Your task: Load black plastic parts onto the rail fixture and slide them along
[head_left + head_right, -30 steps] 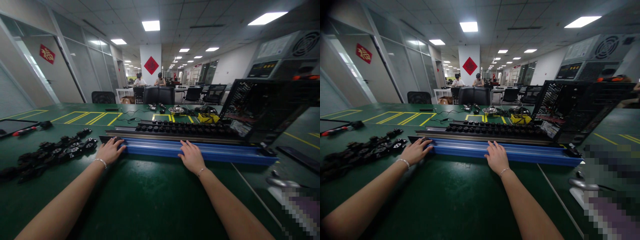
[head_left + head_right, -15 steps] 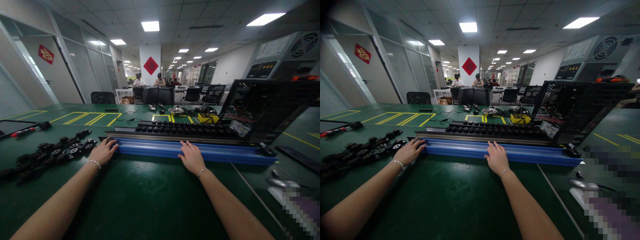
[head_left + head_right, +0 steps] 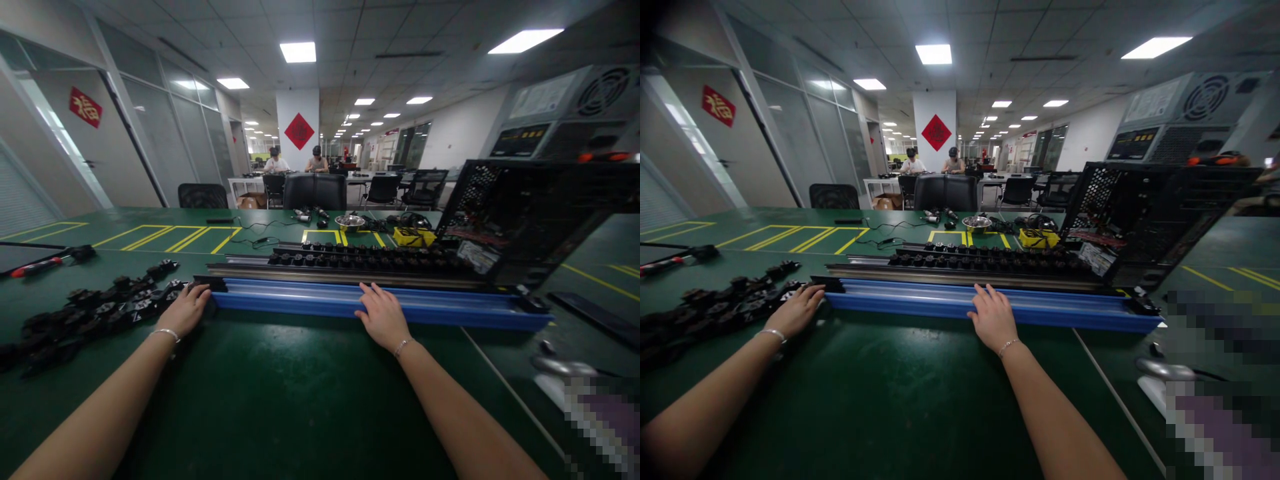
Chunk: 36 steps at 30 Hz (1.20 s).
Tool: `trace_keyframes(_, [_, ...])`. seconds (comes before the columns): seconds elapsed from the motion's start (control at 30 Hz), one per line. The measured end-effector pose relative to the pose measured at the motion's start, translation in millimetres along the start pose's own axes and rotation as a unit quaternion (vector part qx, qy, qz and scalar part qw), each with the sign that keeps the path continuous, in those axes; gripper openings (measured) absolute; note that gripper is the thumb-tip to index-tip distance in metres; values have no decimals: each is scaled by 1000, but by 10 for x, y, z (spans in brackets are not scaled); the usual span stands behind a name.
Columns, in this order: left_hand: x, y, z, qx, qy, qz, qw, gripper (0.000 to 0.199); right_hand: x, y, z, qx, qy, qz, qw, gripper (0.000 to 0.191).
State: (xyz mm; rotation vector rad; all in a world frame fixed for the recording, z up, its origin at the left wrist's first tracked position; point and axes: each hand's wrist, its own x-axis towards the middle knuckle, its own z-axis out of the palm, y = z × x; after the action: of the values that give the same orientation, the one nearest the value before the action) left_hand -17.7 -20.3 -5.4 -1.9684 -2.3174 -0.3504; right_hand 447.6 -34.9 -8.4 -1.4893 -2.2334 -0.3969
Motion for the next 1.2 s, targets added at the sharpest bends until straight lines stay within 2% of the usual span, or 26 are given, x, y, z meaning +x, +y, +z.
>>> trace_keyframes(0.13, [-43, -183, 13, 2, -78, -34, 996, 58, -2, 0, 5, -7, 0, 1, 1000, 14])
trace_keyframes(0.23, [-66, -254, 15, 35, -92, -35, 995, 57, -4, -2, 6, -3, 1, 2, 1000, 14])
trace_keyframes(0.37, [-34, -373, 23, 47, -86, -38, 995, 57, -5, -12, -10, 0, -1, 4, 1000, 13])
trace_keyframes(0.53, [-3, -502, 14, 96, -65, -93, 989, 59, -2, -22, -36, 1, -6, 8, 1000, 13])
trace_keyframes(0.83, [-57, -451, 56, 56, 10, -135, 989, 55, -5, -36, -38, 8, -6, 16, 1000, 16])
trace_keyframes(0.93, [-91, -289, 45, 38, 41, -142, 988, 47, -6, -29, -36, 11, -2, 16, 1000, 16])
trace_keyframes(1.0, [-113, -88, 22, 31, 88, -120, 988, 42, -9, -27, -35, 12, 0, 16, 1000, 18])
trace_keyframes(1.1, [-142, 367, -9, 14, 177, -42, 983, 40, -17, -49, -35, 11, -1, 17, 1000, 24])
trace_keyframes(1.2, [-205, 960, -7, -24, 186, 84, 979, 43, -14, -86, -43, 17, 6, 24, 1000, 30])
